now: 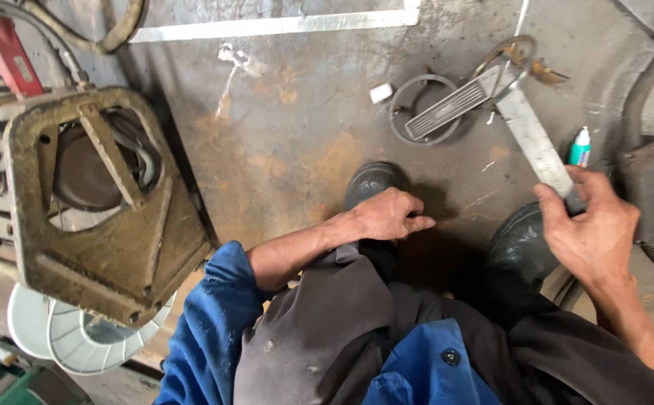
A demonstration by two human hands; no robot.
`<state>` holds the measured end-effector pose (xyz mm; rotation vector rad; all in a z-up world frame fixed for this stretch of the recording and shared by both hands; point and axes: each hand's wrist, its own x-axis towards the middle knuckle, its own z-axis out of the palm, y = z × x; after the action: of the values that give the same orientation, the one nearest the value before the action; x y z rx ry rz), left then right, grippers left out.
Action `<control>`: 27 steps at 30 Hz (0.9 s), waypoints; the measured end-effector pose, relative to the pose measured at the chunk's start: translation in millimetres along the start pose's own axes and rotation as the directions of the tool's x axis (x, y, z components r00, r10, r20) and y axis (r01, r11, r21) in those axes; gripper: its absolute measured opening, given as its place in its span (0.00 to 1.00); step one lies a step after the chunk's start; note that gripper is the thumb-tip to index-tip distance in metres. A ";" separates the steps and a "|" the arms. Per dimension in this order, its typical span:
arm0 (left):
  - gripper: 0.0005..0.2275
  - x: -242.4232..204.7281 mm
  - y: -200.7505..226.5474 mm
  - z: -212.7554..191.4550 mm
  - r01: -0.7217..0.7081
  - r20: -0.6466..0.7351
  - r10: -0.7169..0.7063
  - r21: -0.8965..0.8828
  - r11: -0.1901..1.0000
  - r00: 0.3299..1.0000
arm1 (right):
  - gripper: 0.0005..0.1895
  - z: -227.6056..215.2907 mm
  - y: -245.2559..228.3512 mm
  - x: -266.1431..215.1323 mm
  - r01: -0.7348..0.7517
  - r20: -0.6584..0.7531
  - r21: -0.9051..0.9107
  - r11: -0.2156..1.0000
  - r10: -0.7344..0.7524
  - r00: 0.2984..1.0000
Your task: Welding a circular metal frame onto a flat metal surface and measuring alignments using a square ruler.
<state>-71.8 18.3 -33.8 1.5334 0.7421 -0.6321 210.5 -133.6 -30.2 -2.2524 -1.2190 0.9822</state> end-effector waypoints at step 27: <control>0.20 1.5 -1.3 3.0 -0.003 0.030 0.001 0.050 0.999 1.000 | 0.19 -21.5 -31.9 15.3 0.013 -0.018 -0.124 0.992 -0.015 1.000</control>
<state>-71.7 15.5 -36.0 1.5674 0.7066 -0.6754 214.2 -103.7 -1.8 -2.3384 -1.3193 0.9010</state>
